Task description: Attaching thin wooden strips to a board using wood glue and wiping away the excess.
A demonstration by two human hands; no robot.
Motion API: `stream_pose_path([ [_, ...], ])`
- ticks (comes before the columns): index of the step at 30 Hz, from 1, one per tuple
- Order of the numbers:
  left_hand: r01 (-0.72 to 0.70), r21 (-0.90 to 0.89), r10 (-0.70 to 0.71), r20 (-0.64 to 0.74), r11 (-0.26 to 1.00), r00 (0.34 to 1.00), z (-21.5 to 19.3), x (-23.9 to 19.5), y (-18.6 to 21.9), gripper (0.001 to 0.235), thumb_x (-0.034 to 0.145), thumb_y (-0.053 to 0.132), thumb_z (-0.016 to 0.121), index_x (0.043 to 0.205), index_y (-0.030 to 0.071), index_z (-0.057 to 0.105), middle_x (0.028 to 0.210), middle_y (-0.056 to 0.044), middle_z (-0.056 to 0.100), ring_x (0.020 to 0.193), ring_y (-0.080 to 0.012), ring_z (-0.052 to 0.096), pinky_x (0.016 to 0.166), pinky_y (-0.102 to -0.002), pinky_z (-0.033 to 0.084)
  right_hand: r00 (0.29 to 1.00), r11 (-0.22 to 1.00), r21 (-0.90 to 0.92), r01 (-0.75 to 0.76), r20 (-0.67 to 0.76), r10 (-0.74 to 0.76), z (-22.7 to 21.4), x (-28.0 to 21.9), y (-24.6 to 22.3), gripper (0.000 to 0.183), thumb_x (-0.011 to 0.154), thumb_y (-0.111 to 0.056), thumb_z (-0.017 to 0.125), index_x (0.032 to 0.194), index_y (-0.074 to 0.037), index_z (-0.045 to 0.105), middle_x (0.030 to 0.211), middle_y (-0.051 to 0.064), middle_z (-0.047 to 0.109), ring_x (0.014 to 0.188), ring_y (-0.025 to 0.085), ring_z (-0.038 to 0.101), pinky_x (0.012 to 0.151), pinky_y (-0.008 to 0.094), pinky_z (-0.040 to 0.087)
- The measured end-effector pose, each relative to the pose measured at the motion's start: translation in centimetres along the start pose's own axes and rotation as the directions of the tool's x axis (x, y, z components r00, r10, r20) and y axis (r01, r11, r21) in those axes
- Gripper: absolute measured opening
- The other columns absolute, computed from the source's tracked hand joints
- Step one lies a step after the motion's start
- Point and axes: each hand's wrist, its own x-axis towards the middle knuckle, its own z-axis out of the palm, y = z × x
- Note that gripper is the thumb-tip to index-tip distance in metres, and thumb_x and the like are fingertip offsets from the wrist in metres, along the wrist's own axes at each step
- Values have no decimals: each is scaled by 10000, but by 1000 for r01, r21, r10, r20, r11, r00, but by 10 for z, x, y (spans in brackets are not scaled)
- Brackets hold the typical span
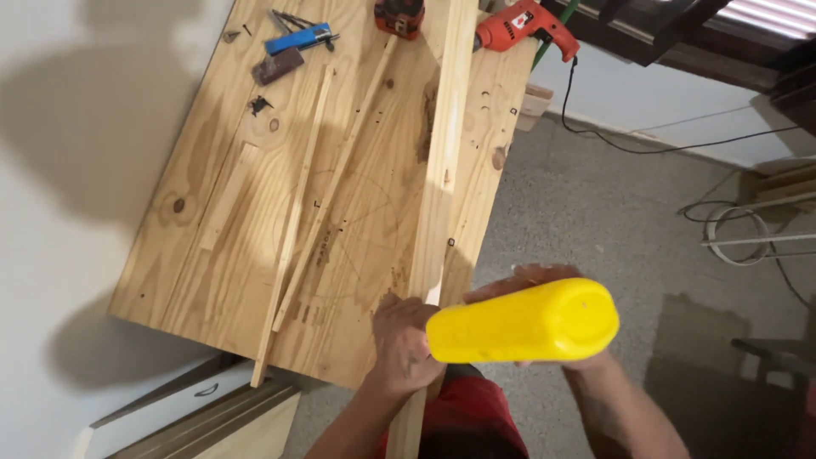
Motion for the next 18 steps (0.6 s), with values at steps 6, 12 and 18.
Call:
stream_pose_path([
  [6,183,-74,-186,-41,980,982,-13,5,2,523,1055,298,512,605,164,279,519,37,300,459,-138,294,595,-373,261,987,956,-247,157,15,-158,-26,51,-39,585,925,-156,800,1455,-162,551,1402,83,654,1252,268,691,1093,399,624],
  [12,440,-165,-428,100,883,898,0,-11,-6,404,1065,218,552,1464,168,585,1581,-223,410,1488,-400,356,1149,-562,406,953,887,-459,58,-239,-186,-23,100,-9,390,957,-171,799,1304,-150,622,1296,22,687,1193,173,717,1011,300,661],
  [18,409,-324,-387,132,853,912,-5,-10,-9,753,777,-144,431,1492,73,521,1525,-282,511,1461,-373,487,1131,-445,466,936,875,-482,42,-288,-203,-34,119,16,311,991,-135,800,1241,-89,621,1247,52,694,1191,218,719,1017,342,661],
])
